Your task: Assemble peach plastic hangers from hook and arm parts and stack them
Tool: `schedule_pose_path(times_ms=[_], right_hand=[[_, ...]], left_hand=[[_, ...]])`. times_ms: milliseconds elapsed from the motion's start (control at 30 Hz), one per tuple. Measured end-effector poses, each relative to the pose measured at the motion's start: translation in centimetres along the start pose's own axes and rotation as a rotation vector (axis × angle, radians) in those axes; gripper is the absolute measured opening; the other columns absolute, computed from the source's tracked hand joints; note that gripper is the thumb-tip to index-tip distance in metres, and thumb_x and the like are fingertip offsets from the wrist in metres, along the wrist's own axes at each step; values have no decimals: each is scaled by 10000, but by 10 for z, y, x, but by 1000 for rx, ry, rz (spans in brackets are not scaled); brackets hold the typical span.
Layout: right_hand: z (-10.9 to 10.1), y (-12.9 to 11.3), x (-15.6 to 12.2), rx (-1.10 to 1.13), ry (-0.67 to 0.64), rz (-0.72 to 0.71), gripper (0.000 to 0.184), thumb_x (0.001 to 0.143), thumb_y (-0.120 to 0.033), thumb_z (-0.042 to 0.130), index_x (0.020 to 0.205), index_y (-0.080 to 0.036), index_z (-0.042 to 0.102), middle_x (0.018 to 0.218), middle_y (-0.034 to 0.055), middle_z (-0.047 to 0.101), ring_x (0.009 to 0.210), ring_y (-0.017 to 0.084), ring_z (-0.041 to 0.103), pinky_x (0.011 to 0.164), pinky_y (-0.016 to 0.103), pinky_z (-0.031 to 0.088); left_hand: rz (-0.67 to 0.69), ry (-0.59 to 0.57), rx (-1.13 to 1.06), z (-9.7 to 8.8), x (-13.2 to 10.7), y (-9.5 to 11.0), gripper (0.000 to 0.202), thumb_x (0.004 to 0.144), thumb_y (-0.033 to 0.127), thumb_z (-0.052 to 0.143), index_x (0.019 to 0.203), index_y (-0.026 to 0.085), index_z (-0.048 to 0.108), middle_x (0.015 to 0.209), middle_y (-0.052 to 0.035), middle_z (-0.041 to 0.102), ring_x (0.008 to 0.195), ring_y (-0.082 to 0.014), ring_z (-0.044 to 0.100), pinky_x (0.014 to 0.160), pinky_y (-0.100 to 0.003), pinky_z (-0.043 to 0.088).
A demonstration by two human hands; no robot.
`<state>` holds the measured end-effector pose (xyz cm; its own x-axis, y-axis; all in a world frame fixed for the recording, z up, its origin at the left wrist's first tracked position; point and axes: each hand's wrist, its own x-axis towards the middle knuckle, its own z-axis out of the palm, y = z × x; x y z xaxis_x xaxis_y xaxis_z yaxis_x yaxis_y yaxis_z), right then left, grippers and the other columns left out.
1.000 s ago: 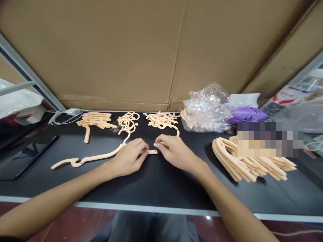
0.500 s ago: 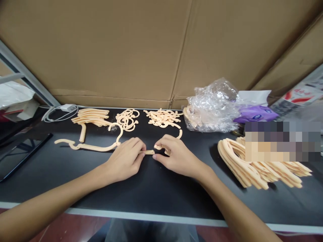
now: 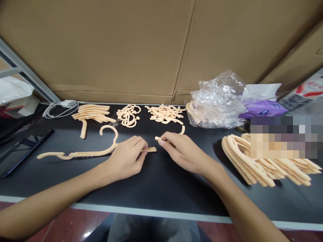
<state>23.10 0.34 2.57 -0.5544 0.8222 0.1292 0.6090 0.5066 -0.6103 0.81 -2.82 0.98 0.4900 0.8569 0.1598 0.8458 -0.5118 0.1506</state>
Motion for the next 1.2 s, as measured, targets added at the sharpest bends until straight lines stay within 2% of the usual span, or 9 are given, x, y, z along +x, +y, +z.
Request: schedule_pose_path(times_ms=[133, 233, 433, 633, 967, 1200], right_hand=[[2, 7, 1, -97, -88, -41, 271, 1023, -381, 439, 970, -252, 671, 916, 21, 712, 831, 190, 633, 763, 329, 443], [4, 11, 1, -154, -140, 6, 262, 1004, -378, 467, 906, -254, 676, 825, 4, 695, 761, 181, 603, 707, 318, 408], [2, 14, 4, -124, -168, 23, 302, 982, -363, 461, 753, -223, 599, 718, -15, 630, 684, 149, 537, 667, 300, 353], [-1, 15, 6, -120, -233, 55, 362, 968, -421, 439, 685, -204, 506, 681, -17, 572, 653, 133, 486, 643, 294, 311], [-1, 18, 6, -95, -262, 31, 393, 975, -450, 425, 679, -201, 497, 663, -25, 544, 649, 122, 473, 649, 289, 297], [1, 16, 5, -192, -258, 37, 367, 970, -412, 422, 690, -201, 528, 693, -22, 592, 672, 125, 502, 662, 287, 294]], left_hand=[[24, 7, -29, 2, 0, -1, 150, 951, 157, 418, 914, 185, 560, 947, -66, 663, 860, -225, 607, 694, -372, 477], [20, 35, -50, 4, 0, -1, 127, 947, 172, 436, 906, 190, 555, 954, -63, 666, 852, -219, 605, 681, -364, 471], [42, 104, -95, 9, -1, -2, 74, 916, 182, 498, 860, 195, 545, 896, -38, 665, 816, -203, 605, 653, -349, 443], [91, 154, -116, 12, -1, -5, 99, 931, 146, 491, 864, 186, 551, 888, -34, 667, 802, -193, 602, 643, -330, 425], [229, 233, -139, 17, 0, -8, 133, 952, 125, 487, 853, 160, 569, 845, -46, 643, 757, -186, 572, 633, -308, 437], [263, 210, -145, 19, 1, -11, 146, 955, 118, 471, 843, 159, 557, 835, -49, 635, 753, -183, 573, 646, -302, 449]])
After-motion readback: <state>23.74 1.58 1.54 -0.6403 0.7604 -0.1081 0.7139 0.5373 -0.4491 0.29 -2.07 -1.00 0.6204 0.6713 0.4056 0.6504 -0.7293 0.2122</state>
